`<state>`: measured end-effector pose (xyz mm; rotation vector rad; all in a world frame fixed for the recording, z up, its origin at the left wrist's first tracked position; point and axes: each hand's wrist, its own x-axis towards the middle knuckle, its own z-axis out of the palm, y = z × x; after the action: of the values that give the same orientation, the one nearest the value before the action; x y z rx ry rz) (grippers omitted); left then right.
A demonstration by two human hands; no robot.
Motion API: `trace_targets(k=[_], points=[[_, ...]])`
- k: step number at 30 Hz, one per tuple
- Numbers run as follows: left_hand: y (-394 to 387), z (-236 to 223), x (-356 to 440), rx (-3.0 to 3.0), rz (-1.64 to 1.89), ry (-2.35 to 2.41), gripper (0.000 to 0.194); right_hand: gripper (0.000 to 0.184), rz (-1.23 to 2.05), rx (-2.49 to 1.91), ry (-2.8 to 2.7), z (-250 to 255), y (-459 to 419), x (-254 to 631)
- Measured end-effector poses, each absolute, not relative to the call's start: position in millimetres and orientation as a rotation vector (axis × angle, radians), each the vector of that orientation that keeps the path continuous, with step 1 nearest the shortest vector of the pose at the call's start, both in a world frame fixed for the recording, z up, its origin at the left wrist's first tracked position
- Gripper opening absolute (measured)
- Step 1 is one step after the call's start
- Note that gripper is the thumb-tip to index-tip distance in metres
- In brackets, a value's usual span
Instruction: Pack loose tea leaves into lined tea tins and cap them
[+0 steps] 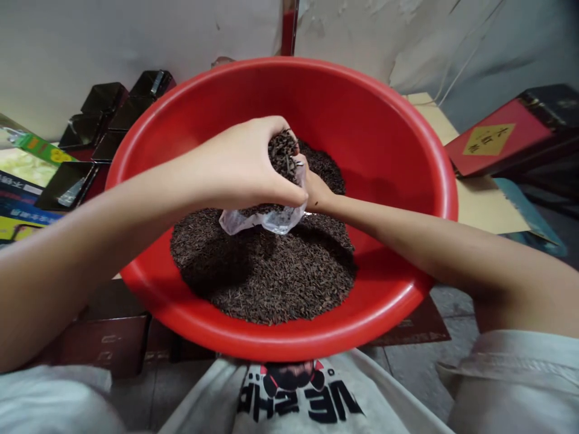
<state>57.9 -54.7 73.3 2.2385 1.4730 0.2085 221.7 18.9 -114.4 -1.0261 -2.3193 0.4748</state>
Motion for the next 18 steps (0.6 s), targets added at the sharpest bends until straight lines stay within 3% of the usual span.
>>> trace_targets(k=[6, 10, 13, 18], points=[[-41, 34, 52, 2.538, 0.456, 1.471, 0.038, 0.095, 0.541, -1.073, -2.201, -117, 22, 223], [-23, 15, 45, 2.700, 0.325, 1.429, 0.024, 0.100, 0.560, -1.065, -2.179, -117, 26, 224], [-15, 14, 44, 2.730, 0.220, 1.342, 0.026, 0.105, 0.577, -1.087, -2.173, -116, 28, 226], [-48, 26, 57, 2.778, 0.352, 1.152, 0.021, 0.090, 0.574, -1.092, -2.240, -113, 32, 228]])
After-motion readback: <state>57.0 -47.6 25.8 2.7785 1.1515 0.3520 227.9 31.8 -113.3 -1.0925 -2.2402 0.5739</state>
